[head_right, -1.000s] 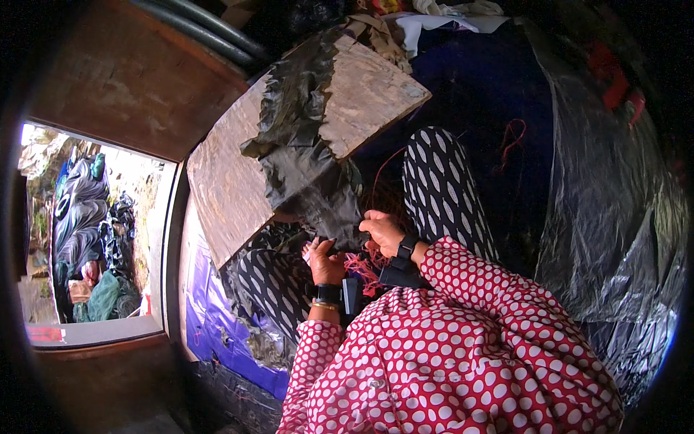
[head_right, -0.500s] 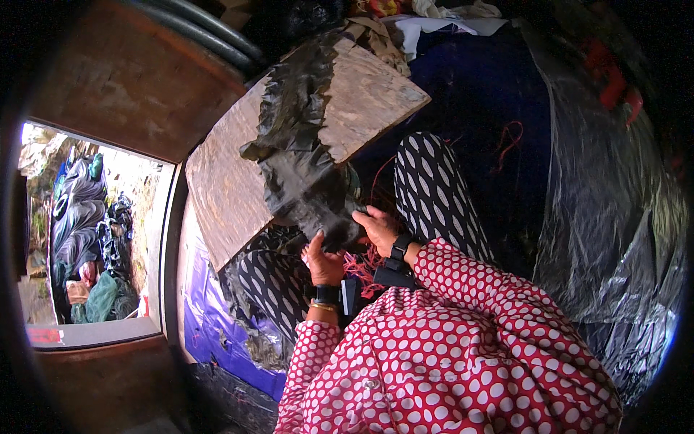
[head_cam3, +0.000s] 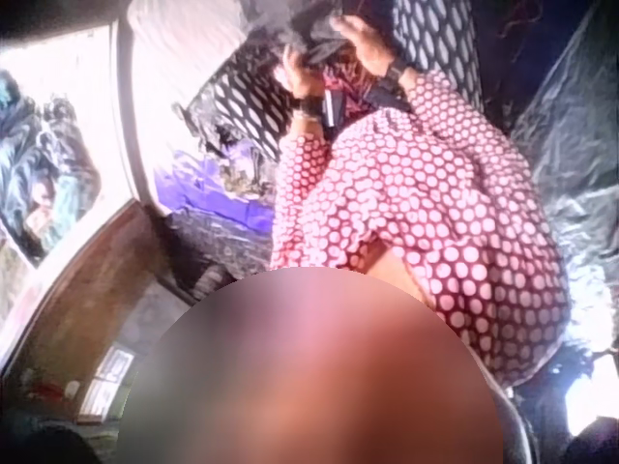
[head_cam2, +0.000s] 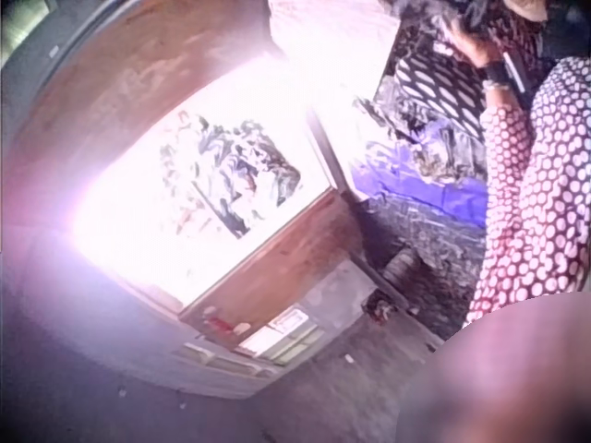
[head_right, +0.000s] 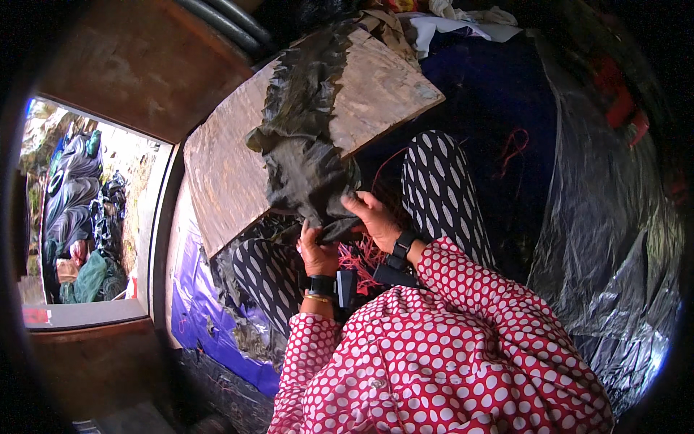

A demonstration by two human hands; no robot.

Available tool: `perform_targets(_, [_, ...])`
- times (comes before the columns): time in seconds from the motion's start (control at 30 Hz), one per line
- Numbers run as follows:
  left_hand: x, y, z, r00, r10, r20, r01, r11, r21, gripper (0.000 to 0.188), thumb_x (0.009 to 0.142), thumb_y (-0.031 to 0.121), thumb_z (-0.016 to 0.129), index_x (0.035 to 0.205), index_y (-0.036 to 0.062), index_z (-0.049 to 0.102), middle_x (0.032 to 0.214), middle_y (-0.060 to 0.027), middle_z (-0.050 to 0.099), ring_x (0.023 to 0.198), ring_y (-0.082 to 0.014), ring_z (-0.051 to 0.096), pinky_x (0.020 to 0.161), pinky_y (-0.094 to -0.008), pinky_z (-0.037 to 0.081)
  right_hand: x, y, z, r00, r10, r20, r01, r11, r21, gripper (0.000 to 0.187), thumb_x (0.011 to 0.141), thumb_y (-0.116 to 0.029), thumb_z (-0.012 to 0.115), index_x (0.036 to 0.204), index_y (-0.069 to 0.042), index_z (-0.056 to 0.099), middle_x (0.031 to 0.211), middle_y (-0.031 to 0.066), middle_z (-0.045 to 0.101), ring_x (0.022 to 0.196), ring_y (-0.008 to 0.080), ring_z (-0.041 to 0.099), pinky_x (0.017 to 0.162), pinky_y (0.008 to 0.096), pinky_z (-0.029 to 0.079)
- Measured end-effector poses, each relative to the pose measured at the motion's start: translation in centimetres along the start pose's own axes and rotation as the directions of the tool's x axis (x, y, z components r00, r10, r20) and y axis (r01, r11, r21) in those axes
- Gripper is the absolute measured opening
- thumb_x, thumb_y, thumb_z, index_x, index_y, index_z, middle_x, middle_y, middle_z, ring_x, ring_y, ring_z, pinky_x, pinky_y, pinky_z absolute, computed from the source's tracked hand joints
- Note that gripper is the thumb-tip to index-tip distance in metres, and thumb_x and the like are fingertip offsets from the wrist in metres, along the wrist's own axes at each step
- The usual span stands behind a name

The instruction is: Folding and tying dark green leaves on a wooden board while sitting on a tarp.

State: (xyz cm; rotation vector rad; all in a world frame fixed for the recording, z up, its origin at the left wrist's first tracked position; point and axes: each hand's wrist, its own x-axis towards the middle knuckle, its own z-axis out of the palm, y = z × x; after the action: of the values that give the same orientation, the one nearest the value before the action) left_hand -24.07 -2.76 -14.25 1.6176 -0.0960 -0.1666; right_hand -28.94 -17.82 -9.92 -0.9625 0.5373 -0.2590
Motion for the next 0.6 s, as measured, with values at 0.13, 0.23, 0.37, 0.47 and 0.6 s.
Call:
perform_targets(0.13, [0.0,5.3,2.0,0.949,-0.302,0.090,0.314,0.885,-0.345,0.033,0.077,0.008,0.067,0.107,0.0070,0.054,0.118,-0.0055,0.046,0.108,-0.0177,0.044,0.086,-0.0375,0.043,1.1,2.9,-2.7,0.998,0.053,0.017,-0.052,0.997,-0.064,0.015,0.085,-0.019,0.061,0.087,-0.004,0.059,0.070,-0.0058,0.048,0.065,0.0038,0.040,0.056,0.0227,0.034])
perform_targets(0.23, [-0.7,3.8,0.5,0.955,-0.277,0.108,0.291,0.945,-0.147,0.032,0.078,0.010,0.066,0.108,0.0068,0.055,0.114,-0.0037,0.045,0.104,-0.0180,0.045,0.083,-0.0362,0.044,0.6,2.9,-2.0,0.998,0.063,-0.023,-0.063,0.998,-0.003,0.010,0.085,-0.015,0.057,0.089,-0.006,0.059,0.072,-0.0057,0.048,0.065,0.0043,0.042,0.058,0.0222,0.039])
perform_targets(0.37, [-0.2,3.4,1.0,0.983,-0.180,0.032,0.175,0.978,0.114,0.028,0.078,0.011,0.063,0.105,0.0071,0.056,0.104,-0.0040,0.051,0.099,-0.0180,0.049,0.078,-0.0324,0.046,0.4,1.9,-2.0,0.998,-0.003,0.070,-0.010,0.982,0.191,0.010,0.086,-0.014,0.054,0.091,-0.007,0.059,0.078,-0.0053,0.051,0.068,0.0049,0.046,0.062,0.0226,0.044])
perform_targets(0.47, [0.6,2.0,0.6,0.902,-0.431,0.014,0.393,0.808,-0.439,0.031,0.076,0.011,0.062,0.107,0.0088,0.057,0.098,-0.0042,0.055,0.095,-0.0191,0.052,0.079,-0.0324,0.046,-0.1,0.5,-1.2,0.998,-0.018,0.059,0.009,0.989,0.149,0.011,0.088,-0.016,0.053,0.092,-0.008,0.059,0.084,-0.0046,0.055,0.073,0.0068,0.051,0.068,0.0256,0.048])
perform_targets(0.6, [0.2,5.1,1.8,0.864,-0.498,0.080,0.446,0.680,-0.582,0.028,0.075,0.014,0.062,0.103,0.0118,0.058,0.097,-0.0035,0.058,0.093,-0.0203,0.055,0.080,-0.0365,0.045,-0.2,-0.9,-0.4,0.992,0.122,0.045,-0.129,0.967,0.222,0.016,0.086,-0.015,0.059,0.099,-0.006,0.061,0.093,-0.0020,0.061,0.085,0.0082,0.054,0.077,0.0252,0.044])
